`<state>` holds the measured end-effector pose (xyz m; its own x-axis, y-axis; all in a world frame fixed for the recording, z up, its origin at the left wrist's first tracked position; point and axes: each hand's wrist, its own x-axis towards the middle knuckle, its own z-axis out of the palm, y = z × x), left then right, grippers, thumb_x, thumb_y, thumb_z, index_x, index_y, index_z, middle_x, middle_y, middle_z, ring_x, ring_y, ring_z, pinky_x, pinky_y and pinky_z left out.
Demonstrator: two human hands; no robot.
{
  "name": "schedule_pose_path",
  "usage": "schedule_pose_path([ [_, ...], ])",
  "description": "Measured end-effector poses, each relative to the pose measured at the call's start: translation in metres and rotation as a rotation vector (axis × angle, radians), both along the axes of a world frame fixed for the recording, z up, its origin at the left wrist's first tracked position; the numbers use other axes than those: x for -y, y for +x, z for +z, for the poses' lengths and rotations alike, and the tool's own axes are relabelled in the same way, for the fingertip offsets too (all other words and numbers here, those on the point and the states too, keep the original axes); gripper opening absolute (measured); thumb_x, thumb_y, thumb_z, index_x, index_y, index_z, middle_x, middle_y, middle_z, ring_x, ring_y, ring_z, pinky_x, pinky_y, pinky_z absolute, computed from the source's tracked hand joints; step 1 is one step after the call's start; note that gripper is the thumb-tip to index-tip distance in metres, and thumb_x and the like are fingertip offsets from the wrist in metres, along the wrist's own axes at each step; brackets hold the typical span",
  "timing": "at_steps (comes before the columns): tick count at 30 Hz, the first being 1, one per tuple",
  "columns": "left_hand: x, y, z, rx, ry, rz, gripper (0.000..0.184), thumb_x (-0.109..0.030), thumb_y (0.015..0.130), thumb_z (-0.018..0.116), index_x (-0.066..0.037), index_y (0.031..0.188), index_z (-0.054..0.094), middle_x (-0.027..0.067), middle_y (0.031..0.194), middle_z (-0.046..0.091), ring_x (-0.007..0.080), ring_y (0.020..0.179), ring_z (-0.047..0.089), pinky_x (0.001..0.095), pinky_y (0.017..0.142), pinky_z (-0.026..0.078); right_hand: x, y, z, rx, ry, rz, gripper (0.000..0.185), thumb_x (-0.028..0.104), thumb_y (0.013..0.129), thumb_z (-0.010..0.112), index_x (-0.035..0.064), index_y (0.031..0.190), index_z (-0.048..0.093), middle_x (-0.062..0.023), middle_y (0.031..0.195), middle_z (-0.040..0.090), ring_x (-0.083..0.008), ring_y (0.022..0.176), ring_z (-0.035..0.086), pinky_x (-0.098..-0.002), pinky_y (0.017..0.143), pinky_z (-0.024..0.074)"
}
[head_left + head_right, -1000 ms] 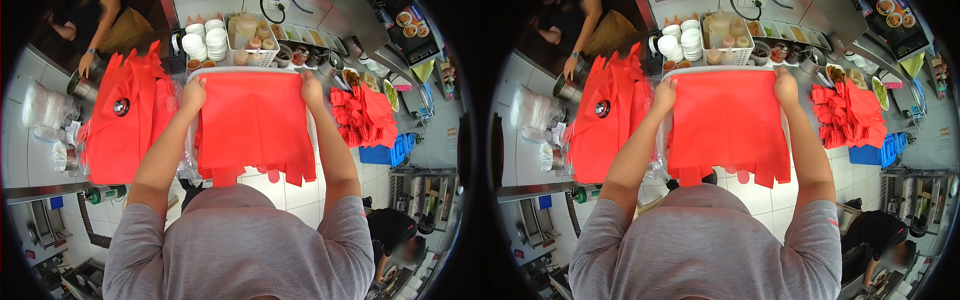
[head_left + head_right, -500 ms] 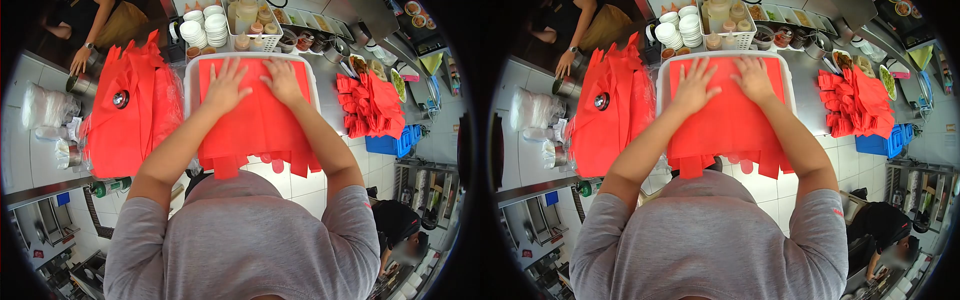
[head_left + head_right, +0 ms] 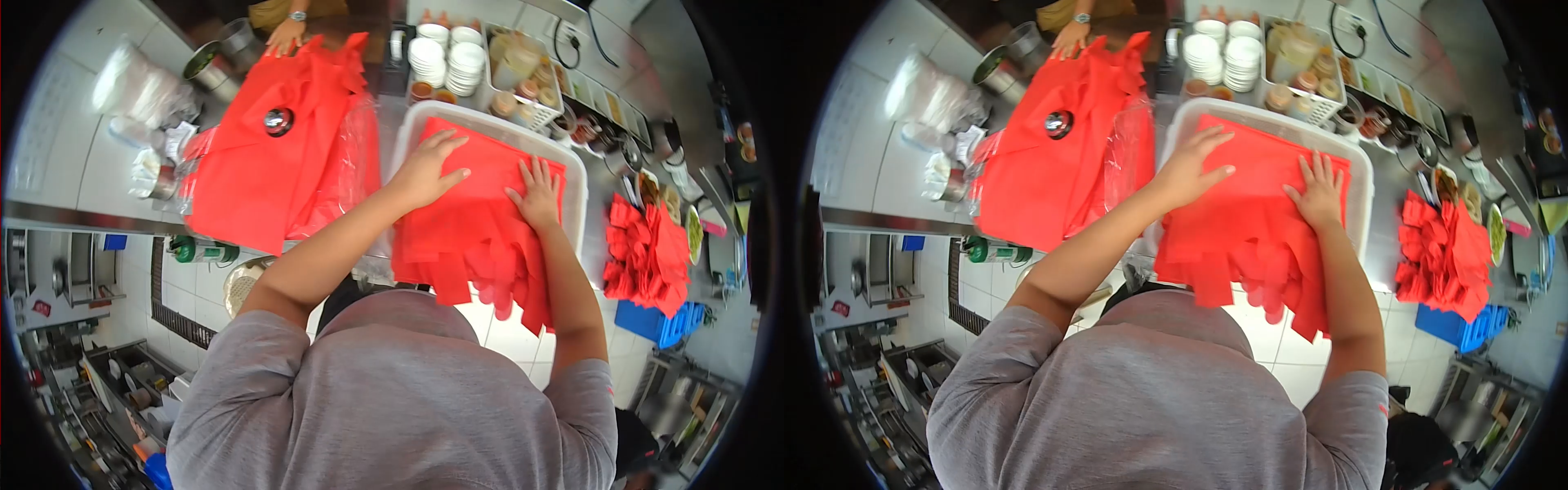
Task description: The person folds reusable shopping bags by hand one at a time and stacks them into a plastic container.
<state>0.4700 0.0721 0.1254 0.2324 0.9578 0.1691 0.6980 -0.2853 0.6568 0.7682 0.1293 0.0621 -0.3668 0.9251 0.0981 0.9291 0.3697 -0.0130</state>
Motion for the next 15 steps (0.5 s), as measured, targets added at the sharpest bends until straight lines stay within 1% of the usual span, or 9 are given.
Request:
schedule_pose_path([
  [3, 0.03, -0.072, 0.03, 0.434, 0.252, 0.092, 0.042, -0.018, 0.086, 0.07, -0.008, 0.125, 0.06, 0.0118, 0.131, 0.058, 0.0256, 0.122, 0.054, 0.036, 0.104, 0.041, -0.014, -0.011, 0.026, -0.052, -0.114, -0.08, 0.07, 0.042, 0.082, 0.068, 0.0142, 0.142, 0.045, -0.0156, 0.155, 0.026, -0.0339, 0.143, 0.024, -0.0561, 0.115, 0.0171],
  [4, 0.045, -0.097, 0.044, 0.897, -0.091, 0.271, 0.034, -0.018, 0.09, 0.065, -0.005, 0.122, 0.061, 0.011, 0.12, 0.065, 0.0214, 0.112, 0.061, 0.033, 0.097, 0.046, -0.019, -0.017, 0.033, -0.102, -0.163, -0.153, 0.068, 0.036, 0.081, 0.071, 0.013, 0.14, 0.048, -0.0177, 0.154, 0.029, -0.035, 0.141, 0.028, -0.0548, 0.114, 0.0205],
  [6, 0.057, -0.171, 0.051, 0.999, -0.003, 0.426, 0.028, -0.017, 0.097, 0.056, 0.0, 0.118, 0.061, 0.0139, 0.109, 0.068, 0.0194, 0.102, 0.065, 0.0302, 0.088, 0.049, -0.026, -0.046, 0.054, -0.227, 0.052, -0.063, 0.059, 0.024, 0.079, 0.073, 0.009, 0.133, 0.054, -0.0217, 0.144, 0.042, -0.0386, 0.133, 0.039, -0.049, 0.111, 0.0306],
  [7, 0.061, -0.208, 0.039, 0.931, 0.077, 0.51, 0.021, -0.01, 0.096, 0.056, 0.0, 0.114, 0.062, 0.0105, 0.103, 0.069, 0.0168, 0.093, 0.066, 0.0291, 0.084, 0.05, -0.019, -0.079, 0.087, -0.358, 0.099, 0.036, 0.055, 0.021, 0.08, 0.072, 0.0073, 0.131, 0.055, -0.0213, 0.139, 0.047, -0.0384, 0.128, 0.043, -0.0461, 0.108, 0.0341],
  [9, 0.069, -0.281, 0.003, 0.413, 0.144, 0.664, 0.03, -0.002, 0.088, 0.06, -0.004, 0.118, 0.062, 0.0117, 0.107, 0.069, 0.0236, 0.102, 0.064, 0.0338, 0.093, 0.048, 0.0, -0.146, 0.138, -0.541, 0.074, 0.238, 0.048, 0.017, 0.081, 0.069, 0.0044, 0.126, 0.056, -0.0203, 0.13, 0.055, -0.0373, 0.121, 0.05, -0.0423, 0.104, 0.0393],
  [10, 0.075, -0.316, -0.02, 0.41, 0.153, 0.659, 0.03, -0.002, 0.088, 0.06, -0.004, 0.118, 0.062, 0.0117, 0.107, 0.069, 0.0236, 0.102, 0.064, 0.0338, 0.093, 0.048, 0.009, -0.181, 0.155, -0.59, 0.005, 0.342, 0.046, 0.014, 0.082, 0.067, 0.0033, 0.125, 0.056, -0.0197, 0.126, 0.057, -0.0364, 0.119, 0.052, -0.0414, 0.102, 0.0411],
  [12, 0.074, -0.374, -0.055, -0.299, 0.261, 0.794, 0.042, -0.002, 0.081, 0.064, -0.009, 0.122, 0.062, 0.0133, 0.114, 0.066, 0.0304, 0.112, 0.059, 0.0401, 0.101, 0.043, 0.024, -0.25, 0.171, -0.622, -0.158, 0.591, 0.044, 0.013, 0.082, 0.066, 0.0032, 0.124, 0.057, -0.018, 0.125, 0.057, -0.0335, 0.118, 0.053, -0.0415, 0.101, 0.0418],
  [13, 0.068, -0.387, -0.057, -0.297, 0.27, 0.787, 0.042, -0.002, 0.081, 0.064, -0.009, 0.122, 0.062, 0.0133, 0.114, 0.066, 0.0304, 0.112, 0.059, 0.0401, 0.101, 0.043, 0.029, -0.286, 0.17, -0.547, -0.202, 0.657, 0.045, 0.014, 0.081, 0.067, 0.003, 0.124, 0.056, -0.0182, 0.125, 0.058, -0.0336, 0.119, 0.053, -0.0415, 0.101, 0.0421],
  [15, 0.059, -0.412, -0.062, -0.724, 0.294, 0.979, 0.05, -0.004, 0.075, 0.066, -0.013, 0.123, 0.062, 0.014, 0.122, 0.062, 0.0334, 0.12, 0.053, 0.044, 0.107, 0.038, 0.032, -0.359, 0.159, -0.42, -0.355, 0.731, 0.05, 0.015, 0.081, 0.067, 0.0051, 0.129, 0.053, -0.019, 0.129, 0.055, -0.0349, 0.123, 0.049, -0.042, 0.104, 0.0401],
])
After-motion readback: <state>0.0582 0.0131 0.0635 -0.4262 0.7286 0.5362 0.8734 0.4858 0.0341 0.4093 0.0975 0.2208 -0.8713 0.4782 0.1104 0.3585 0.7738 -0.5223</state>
